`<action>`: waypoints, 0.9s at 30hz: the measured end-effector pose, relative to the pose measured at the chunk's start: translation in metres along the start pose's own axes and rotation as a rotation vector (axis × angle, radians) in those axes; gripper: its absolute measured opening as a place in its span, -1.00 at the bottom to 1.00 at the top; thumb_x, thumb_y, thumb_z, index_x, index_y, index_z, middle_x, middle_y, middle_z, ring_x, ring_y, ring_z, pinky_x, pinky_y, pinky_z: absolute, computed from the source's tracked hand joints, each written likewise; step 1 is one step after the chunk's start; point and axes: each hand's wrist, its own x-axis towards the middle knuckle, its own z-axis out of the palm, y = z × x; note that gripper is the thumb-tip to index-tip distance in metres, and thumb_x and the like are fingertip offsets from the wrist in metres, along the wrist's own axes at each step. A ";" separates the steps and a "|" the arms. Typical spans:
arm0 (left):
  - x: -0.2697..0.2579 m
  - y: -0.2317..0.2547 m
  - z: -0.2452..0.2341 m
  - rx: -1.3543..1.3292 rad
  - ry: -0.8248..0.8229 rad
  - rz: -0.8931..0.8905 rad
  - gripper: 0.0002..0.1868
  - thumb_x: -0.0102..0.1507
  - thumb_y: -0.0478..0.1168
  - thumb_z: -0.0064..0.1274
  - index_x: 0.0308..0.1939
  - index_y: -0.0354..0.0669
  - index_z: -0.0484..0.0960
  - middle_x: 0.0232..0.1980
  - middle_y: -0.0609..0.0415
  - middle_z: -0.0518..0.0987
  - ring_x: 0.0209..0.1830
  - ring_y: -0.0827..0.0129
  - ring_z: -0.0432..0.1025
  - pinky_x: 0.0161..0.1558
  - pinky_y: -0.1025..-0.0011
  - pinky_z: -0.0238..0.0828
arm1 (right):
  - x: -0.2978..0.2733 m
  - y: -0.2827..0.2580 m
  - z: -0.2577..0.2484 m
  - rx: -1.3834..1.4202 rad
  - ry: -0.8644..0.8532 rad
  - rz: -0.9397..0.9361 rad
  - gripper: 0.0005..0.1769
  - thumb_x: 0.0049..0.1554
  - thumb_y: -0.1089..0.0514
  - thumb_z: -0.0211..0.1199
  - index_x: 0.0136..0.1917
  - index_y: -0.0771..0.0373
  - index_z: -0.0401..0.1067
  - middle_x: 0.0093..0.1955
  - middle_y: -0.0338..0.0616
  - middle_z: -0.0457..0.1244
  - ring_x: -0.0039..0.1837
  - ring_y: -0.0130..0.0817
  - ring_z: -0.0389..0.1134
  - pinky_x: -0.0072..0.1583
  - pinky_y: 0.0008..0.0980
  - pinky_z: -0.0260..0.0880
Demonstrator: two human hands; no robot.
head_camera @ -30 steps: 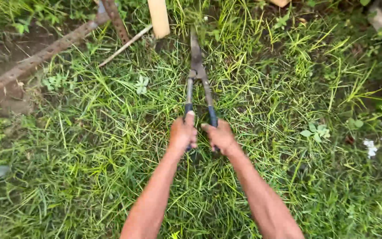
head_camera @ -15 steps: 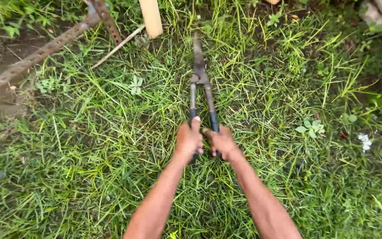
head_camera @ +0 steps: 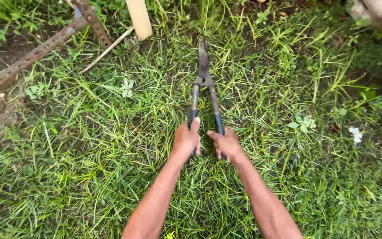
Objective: Trim and clear overgrown grass and weeds using a pair of manual garden shears.
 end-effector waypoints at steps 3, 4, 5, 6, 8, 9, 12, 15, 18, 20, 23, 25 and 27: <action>-0.049 -0.004 -0.003 0.069 -0.077 -0.138 -0.64 0.39 0.10 -0.19 -0.04 -0.11 0.38 -0.61 0.17 0.37 -0.82 0.44 0.23 -0.81 0.39 0.24 | -0.054 -0.013 -0.007 -0.004 0.088 0.029 -0.79 0.13 0.07 0.27 -0.04 -0.02 0.25 -0.59 -0.32 0.06 -0.64 -0.45 0.08 -0.59 -0.37 0.15; -0.044 -0.008 -0.023 0.070 -0.079 -0.138 -0.64 0.39 0.10 -0.19 -0.04 -0.11 0.38 -0.61 0.17 0.37 -0.82 0.44 0.23 -0.81 0.39 0.24 | -0.050 0.007 -0.023 -0.002 0.090 0.030 -0.79 0.13 0.07 0.27 -0.04 -0.02 0.25 -0.59 -0.32 0.06 -0.64 -0.45 0.08 -0.59 -0.37 0.15; -0.042 -0.015 -0.038 0.176 -0.113 -0.178 -0.69 0.39 0.09 -0.17 -0.01 -0.02 0.39 -0.60 0.18 0.36 -0.81 0.47 0.21 -0.80 0.42 0.22 | -0.052 0.030 -0.043 -0.022 0.099 0.016 -0.74 0.15 0.06 0.30 -0.07 0.10 0.22 -0.57 -0.34 0.07 -0.62 -0.48 0.06 -0.58 -0.40 0.13; -0.040 -0.023 -0.053 0.281 -0.148 -0.216 -0.74 0.38 0.07 -0.14 0.01 0.07 0.40 -0.59 0.18 0.36 -0.80 0.49 0.18 -0.80 0.45 0.19 | -0.055 0.054 -0.063 -0.042 0.108 0.002 -0.66 0.18 0.06 0.34 -0.11 0.22 0.19 -0.55 -0.36 0.07 -0.61 -0.50 0.05 -0.58 -0.43 0.11; -0.035 -0.019 -0.054 0.347 -0.174 -0.192 -0.69 0.40 0.09 -0.14 -0.05 -0.05 0.42 -0.59 0.19 0.36 -0.80 0.48 0.19 -0.80 0.45 0.21 | -0.055 0.060 -0.068 -0.032 0.086 0.056 -0.64 0.18 0.06 0.34 -0.11 0.21 0.17 -0.55 -0.34 0.07 -0.60 -0.48 0.06 -0.58 -0.41 0.14; -0.031 -0.015 -0.052 0.416 -0.214 -0.158 -0.61 0.42 0.11 -0.15 -0.11 -0.17 0.45 -0.59 0.19 0.36 -0.80 0.48 0.20 -0.80 0.44 0.22 | -0.056 0.062 -0.074 -0.020 0.080 0.104 -0.63 0.17 0.06 0.35 -0.11 0.19 0.15 -0.55 -0.32 0.07 -0.60 -0.46 0.07 -0.58 -0.39 0.18; -0.020 -0.023 0.010 0.134 -0.053 -0.173 -0.56 0.41 0.12 -0.08 -0.17 -0.24 0.36 -0.58 0.19 0.35 -0.78 0.49 0.24 -0.79 0.43 0.30 | -0.033 0.036 -0.036 0.209 -0.025 0.076 -0.71 0.16 0.05 0.33 -0.09 0.15 0.24 -0.55 -0.35 0.08 -0.60 -0.50 0.06 -0.57 -0.45 0.14; -0.046 -0.038 0.050 -0.009 -0.010 -0.055 -0.56 0.42 0.13 -0.14 -0.18 -0.23 0.34 -0.63 0.16 0.37 -0.81 0.45 0.29 -0.80 0.41 0.32 | -0.045 0.018 -0.017 0.116 0.047 0.012 -0.73 0.15 0.06 0.31 -0.11 0.19 0.25 -0.55 -0.35 0.10 -0.60 -0.49 0.09 -0.58 -0.43 0.15; -0.059 -0.038 0.036 0.032 -0.022 -0.009 -0.63 0.37 0.12 -0.15 -0.13 -0.12 0.41 -0.64 0.19 0.41 -0.83 0.43 0.30 -0.81 0.38 0.29 | -0.069 0.005 -0.037 -0.070 0.114 -0.011 -0.70 0.16 0.03 0.31 -0.12 0.20 0.24 -0.55 -0.34 0.13 -0.61 -0.47 0.12 -0.57 -0.42 0.20; -0.042 -0.043 0.007 0.122 -0.095 -0.003 -0.60 0.38 0.12 -0.11 -0.13 -0.17 0.47 -0.63 0.19 0.41 -0.82 0.46 0.28 -0.80 0.41 0.26 | -0.071 0.030 -0.086 -0.112 0.143 0.027 -0.67 0.17 0.02 0.33 -0.13 0.21 0.23 -0.54 -0.34 0.13 -0.60 -0.49 0.12 -0.56 -0.43 0.21; -0.014 -0.029 -0.014 0.275 -0.157 -0.011 -0.57 0.40 0.13 -0.08 -0.16 -0.21 0.49 -0.61 0.19 0.42 -0.80 0.49 0.29 -0.77 0.44 0.29 | -0.039 0.053 -0.104 -0.071 0.104 0.047 -0.62 0.18 0.01 0.36 -0.15 0.21 0.19 -0.54 -0.36 0.11 -0.59 -0.52 0.08 -0.55 -0.45 0.18; -0.001 -0.025 0.011 0.337 -0.191 -0.028 -0.57 0.42 0.13 -0.09 -0.19 -0.21 0.46 -0.61 0.18 0.43 -0.80 0.49 0.32 -0.76 0.45 0.35 | -0.021 0.055 -0.088 0.016 0.078 0.045 -0.60 0.17 0.02 0.37 -0.16 0.20 0.17 -0.55 -0.37 0.08 -0.60 -0.53 0.05 -0.56 -0.46 0.13; 0.002 -0.039 0.053 -0.033 -0.069 -0.111 -0.57 0.41 0.12 -0.05 -0.22 -0.20 0.39 -0.61 0.18 0.37 -0.80 0.48 0.27 -0.77 0.41 0.31 | -0.015 0.049 -0.051 0.344 -0.072 -0.045 -0.73 0.13 0.05 0.34 -0.11 0.20 0.30 -0.54 -0.40 0.11 -0.59 -0.57 0.08 -0.57 -0.50 0.12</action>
